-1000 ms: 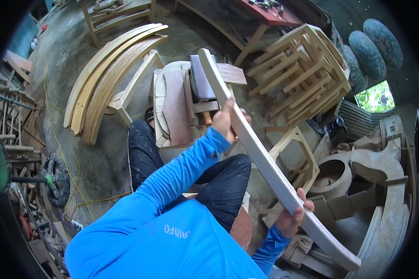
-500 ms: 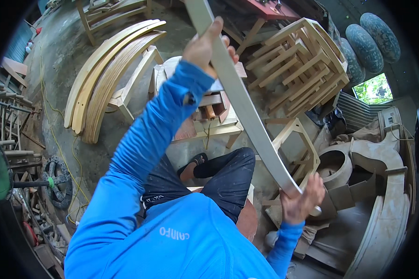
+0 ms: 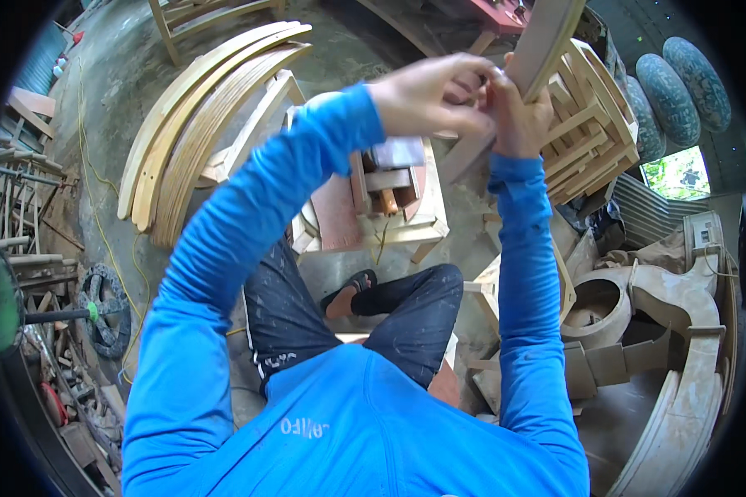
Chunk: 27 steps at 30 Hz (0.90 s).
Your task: Sanding curved wooden chair components using a bench-mounted belt sander.
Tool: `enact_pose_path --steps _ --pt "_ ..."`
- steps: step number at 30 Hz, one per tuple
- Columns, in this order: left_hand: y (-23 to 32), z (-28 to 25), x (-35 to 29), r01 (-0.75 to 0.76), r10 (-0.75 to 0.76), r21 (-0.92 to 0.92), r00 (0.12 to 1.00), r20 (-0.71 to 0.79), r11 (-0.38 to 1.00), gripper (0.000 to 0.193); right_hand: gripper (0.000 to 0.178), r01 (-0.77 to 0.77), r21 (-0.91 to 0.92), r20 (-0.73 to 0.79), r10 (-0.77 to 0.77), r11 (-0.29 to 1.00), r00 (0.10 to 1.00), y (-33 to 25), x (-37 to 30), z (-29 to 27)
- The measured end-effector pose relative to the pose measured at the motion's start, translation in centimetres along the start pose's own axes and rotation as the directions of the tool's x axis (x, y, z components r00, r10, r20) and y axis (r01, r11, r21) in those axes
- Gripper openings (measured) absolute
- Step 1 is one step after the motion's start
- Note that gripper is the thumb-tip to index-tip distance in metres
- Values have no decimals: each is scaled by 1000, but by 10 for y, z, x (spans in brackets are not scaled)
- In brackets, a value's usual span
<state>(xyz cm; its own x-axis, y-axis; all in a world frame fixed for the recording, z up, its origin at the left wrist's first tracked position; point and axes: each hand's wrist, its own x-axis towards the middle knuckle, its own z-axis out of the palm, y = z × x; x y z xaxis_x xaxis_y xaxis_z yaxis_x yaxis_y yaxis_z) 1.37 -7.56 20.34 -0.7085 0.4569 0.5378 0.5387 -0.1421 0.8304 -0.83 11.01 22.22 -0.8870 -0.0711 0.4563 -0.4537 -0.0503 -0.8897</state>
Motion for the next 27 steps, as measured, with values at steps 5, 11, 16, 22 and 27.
enact_pose_path --steps 5,11,16,22,27 --pt "-73 4 -13 392 -295 482 917 -266 784 83 31 11 245 -32 -4 969 999 49 32 50" --pt "-129 -41 8 336 -313 494 941 -132 802 51 23 27 105 -48 -22 994 999 95 62 65" --pt "-149 -41 -1 354 -330 504 933 -142 788 48 23 -71 84 1 71 994 997 115 64 68" --pt "-160 -66 -1 389 -326 565 921 -214 728 51 22 -11 156 -23 15 988 1000 133 85 90" --pt "-179 -81 3 284 -176 615 957 -231 735 51 23 66 227 -45 -57 972 997 143 96 94"
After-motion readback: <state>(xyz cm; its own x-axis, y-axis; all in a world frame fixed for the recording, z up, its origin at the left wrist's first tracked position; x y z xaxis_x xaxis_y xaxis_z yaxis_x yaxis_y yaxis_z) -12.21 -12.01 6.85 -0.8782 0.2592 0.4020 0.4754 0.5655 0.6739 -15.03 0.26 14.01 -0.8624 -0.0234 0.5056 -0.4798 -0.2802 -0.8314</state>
